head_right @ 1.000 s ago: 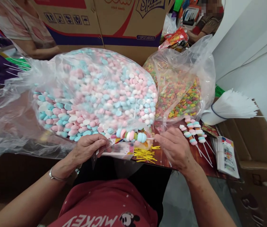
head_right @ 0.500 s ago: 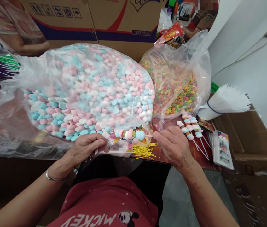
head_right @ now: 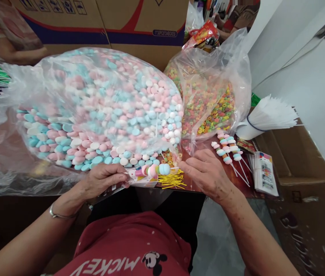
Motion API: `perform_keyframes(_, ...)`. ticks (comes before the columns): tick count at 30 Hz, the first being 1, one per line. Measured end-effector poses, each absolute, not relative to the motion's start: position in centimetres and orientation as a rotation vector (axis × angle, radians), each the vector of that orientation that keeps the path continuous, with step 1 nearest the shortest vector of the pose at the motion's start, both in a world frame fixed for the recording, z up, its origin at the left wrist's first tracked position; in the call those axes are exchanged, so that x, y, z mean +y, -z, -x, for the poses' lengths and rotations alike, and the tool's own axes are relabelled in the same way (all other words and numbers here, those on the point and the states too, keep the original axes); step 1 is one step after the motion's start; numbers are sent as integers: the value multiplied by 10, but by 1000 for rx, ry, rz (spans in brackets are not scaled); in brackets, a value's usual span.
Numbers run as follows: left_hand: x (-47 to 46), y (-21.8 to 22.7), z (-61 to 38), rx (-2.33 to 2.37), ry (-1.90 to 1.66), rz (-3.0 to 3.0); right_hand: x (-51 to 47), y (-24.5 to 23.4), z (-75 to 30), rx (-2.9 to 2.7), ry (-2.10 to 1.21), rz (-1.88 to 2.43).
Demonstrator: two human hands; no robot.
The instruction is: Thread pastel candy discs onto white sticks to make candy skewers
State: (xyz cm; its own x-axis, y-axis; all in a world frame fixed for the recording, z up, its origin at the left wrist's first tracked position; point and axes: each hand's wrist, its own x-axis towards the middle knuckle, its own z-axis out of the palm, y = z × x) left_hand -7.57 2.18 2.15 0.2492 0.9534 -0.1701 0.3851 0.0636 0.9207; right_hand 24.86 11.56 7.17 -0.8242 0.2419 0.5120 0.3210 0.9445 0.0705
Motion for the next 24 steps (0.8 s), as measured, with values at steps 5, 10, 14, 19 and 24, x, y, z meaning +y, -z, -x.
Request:
perform_keyframes(5,24,-18,75,1399,-652,-1694,116,-75,-247,-2612,170,375)
perform_keyframes(10,24,-22,74,1403,-652,-1793,116,-80,-241,-2765,-42,482)
perform_keyframes(14,24,-26,73,1334,-605,-1807,115,-77,-234,-2756,-187,653)
perform_keyframes(19,26,-25,75,1292,-662,-1709,113,-82,-232,-2761,-367,602)
perform_keyframes(24,27,-30,74,1233,-651,-1730,112,-86,-234,-2739,-478,594)
